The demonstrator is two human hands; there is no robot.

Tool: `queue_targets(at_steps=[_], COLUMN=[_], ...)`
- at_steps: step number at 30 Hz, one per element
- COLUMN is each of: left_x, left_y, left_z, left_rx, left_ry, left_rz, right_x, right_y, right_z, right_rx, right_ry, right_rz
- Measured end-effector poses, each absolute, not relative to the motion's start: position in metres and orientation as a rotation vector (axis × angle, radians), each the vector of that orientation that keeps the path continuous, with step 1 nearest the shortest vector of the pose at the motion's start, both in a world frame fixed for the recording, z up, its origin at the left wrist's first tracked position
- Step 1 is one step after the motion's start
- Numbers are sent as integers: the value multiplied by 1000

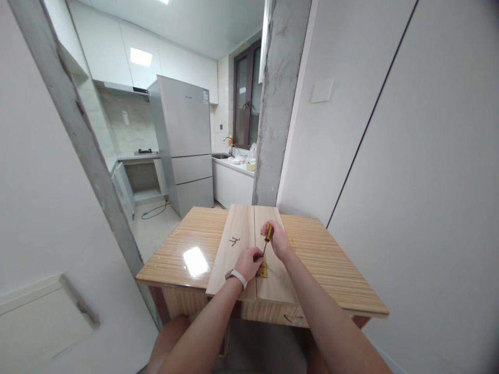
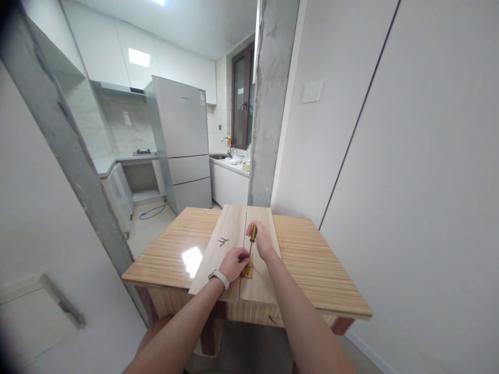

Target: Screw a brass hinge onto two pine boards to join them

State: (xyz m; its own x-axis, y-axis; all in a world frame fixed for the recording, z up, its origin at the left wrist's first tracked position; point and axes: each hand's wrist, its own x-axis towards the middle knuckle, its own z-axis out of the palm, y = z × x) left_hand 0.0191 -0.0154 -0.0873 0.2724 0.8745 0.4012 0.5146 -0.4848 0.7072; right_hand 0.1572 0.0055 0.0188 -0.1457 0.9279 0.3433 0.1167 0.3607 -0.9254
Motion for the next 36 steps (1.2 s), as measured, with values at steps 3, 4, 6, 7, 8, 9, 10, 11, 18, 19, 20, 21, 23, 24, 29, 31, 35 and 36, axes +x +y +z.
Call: queue_targets(at_steps=[3, 4, 6, 7, 8, 9, 10, 11, 18, 19, 20, 21, 23, 24, 29, 31, 35, 36], left_x=[18, 18, 18, 19, 19, 20, 20, 20, -11, -18, -25, -31, -38, -40, -40, -38, -38, -38], left_y=[-16, -16, -17, -17, -17, -17, -17, -16, -12, -12, -12, -13, -15, -17, -25, -27, -29, -30], left_z=[-86, -86, -86, -86, -86, -86, -86, -86, -76, -74, -74, -74, -75, -77, -83, -83, -82, -82], left_rx=[2131, 2136, 2146, 2149, 2150, 2147, 2142, 2137, 2312, 2384, 2440, 2481, 2536, 2559, 2608, 2608, 2610, 2611], left_ry=[1262, 1263, 1257, 1253, 1251, 1252, 1252, 1251, 1250, 1249, 1255, 1262, 1261, 1250, 1250, 1267, 1280, 1282], left_rz=[1114, 1121, 1123, 1121, 1118, 1114, 1106, 1093, 984, 922, 852, 785, 688, 660, 625, 625, 630, 634], right_x=[168, 172, 178, 180, 182, 182, 183, 182, 180, 180, 181, 181, 181, 180, 176, 176, 179, 180], right_y=[2, 0, -5, -9, -12, -15, -18, -20, -24, -23, -22, -21, -18, -18, -21, -25, -30, -30], right_z=[35, 42, 56, 64, 70, 77, 82, 87, 105, 105, 106, 106, 107, 108, 112, 114, 117, 118], right_rx=[-1077, -1094, -1106, -1111, -1107, -1109, -1117, -1137, -1329, -1336, -1339, -1340, -1347, -1351, -1363, -1342, -1316, -1342], right_ry=[-1761, -1830, -1978, -2046, -2123, -2182, -2240, -2286, -2413, -2432, -2454, -2476, -2519, -2536, -2557, -2572, -2614, -2616], right_rz=[619, 548, 425, 357, 307, 274, 256, 242, 166, 155, 143, 128, 98, 85, 79, 90, 104, 97])
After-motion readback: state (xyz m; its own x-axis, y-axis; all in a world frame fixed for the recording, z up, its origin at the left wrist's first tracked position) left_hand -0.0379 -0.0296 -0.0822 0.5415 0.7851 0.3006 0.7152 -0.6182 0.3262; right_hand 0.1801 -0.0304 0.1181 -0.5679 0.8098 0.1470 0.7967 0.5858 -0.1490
